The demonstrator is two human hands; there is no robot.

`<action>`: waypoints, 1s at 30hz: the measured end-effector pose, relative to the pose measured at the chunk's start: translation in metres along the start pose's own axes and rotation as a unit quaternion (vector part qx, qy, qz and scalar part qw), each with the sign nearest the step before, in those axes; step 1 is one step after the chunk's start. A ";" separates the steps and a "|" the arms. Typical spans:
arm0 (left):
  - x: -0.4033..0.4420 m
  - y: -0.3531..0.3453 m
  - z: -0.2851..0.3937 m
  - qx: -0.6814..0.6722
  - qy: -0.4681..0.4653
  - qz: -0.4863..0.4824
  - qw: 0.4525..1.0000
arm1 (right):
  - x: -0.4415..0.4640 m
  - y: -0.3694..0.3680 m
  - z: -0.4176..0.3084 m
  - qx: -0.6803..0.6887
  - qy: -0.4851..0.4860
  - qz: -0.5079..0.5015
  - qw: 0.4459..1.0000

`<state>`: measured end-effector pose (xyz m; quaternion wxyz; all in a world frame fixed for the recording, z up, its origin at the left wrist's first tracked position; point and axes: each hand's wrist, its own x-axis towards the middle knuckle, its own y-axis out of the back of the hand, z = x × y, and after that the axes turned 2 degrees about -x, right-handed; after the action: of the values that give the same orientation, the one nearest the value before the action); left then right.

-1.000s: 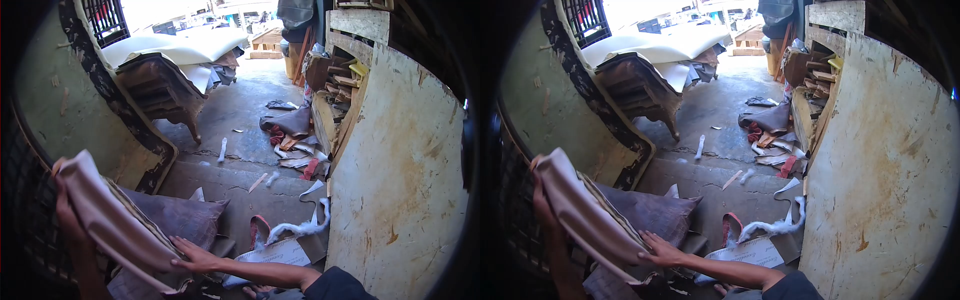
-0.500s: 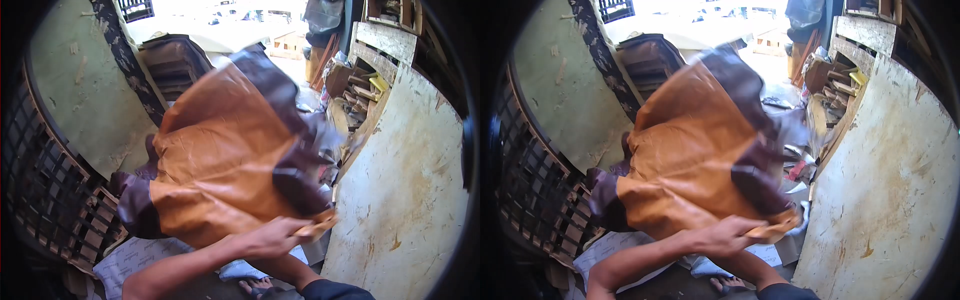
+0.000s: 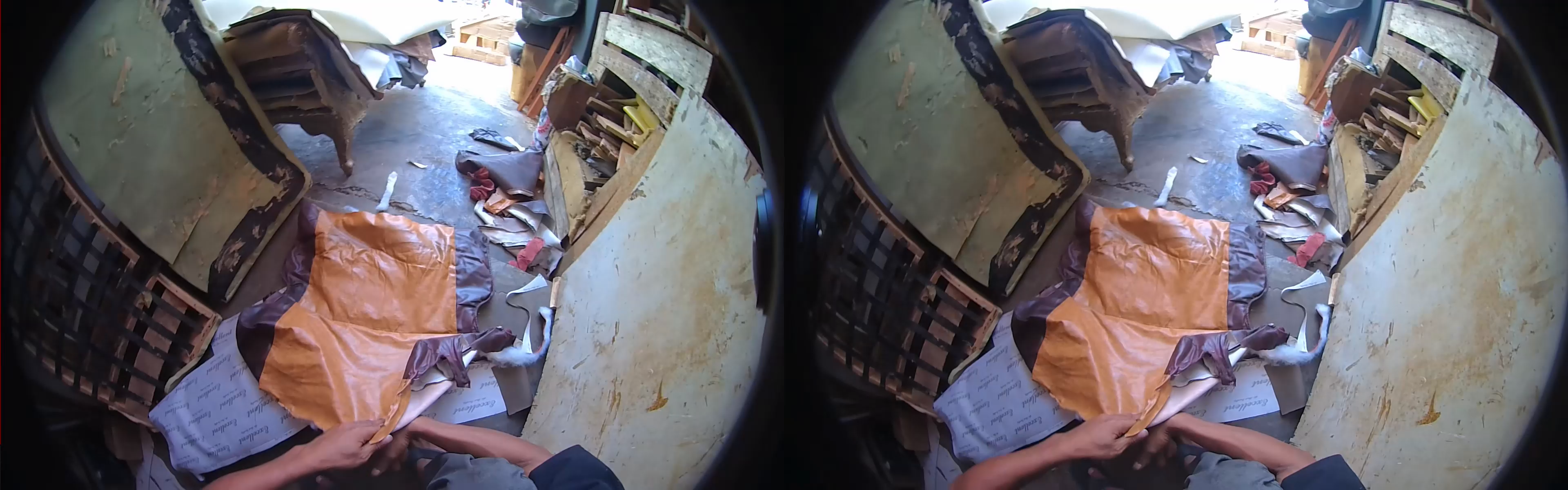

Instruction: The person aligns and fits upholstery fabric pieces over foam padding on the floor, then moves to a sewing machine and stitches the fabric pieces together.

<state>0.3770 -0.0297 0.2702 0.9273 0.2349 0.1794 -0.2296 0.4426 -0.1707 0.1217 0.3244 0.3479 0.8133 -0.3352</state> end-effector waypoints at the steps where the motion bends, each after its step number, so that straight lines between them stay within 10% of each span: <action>1: -0.005 0.006 0.010 0.022 0.042 -0.045 0.998 | -0.015 -0.003 -0.007 -0.005 -0.002 -0.007 1.000; 4: -0.026 0.038 0.062 0.219 -0.013 -0.088 0.972 | -0.034 -0.007 -0.017 -0.068 0.066 -0.073 0.993; 8: -0.082 0.057 0.152 0.163 -0.306 0.128 0.929 | 0.044 -0.001 0.043 -0.044 0.036 -0.164 0.985; 13: -0.102 0.051 0.182 0.168 -0.395 0.243 0.870 | 0.042 -0.013 0.059 0.062 -0.027 -0.148 0.987; 16: -0.040 0.026 0.118 0.287 -0.293 0.040 0.911 | 0.029 -0.014 0.054 0.070 -0.045 -0.134 0.987; 20: 0.020 -0.031 0.005 0.425 -0.028 0.018 0.905 | 0.020 -0.012 0.036 0.101 -0.074 -0.081 0.989; 22: 0.022 -0.053 -0.055 0.449 -0.017 0.052 0.892 | 0.092 0.000 0.069 -0.116 0.100 -0.213 0.965; 30: 0.004 -0.092 -0.156 0.511 -0.008 0.080 0.856 | 0.197 0.012 0.140 -0.202 0.293 -0.188 0.915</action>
<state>0.2986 -0.0222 0.1077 0.6930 0.6877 0.0098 -0.2159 0.3859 -0.2037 -0.1113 0.0660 0.1986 0.9726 -0.1013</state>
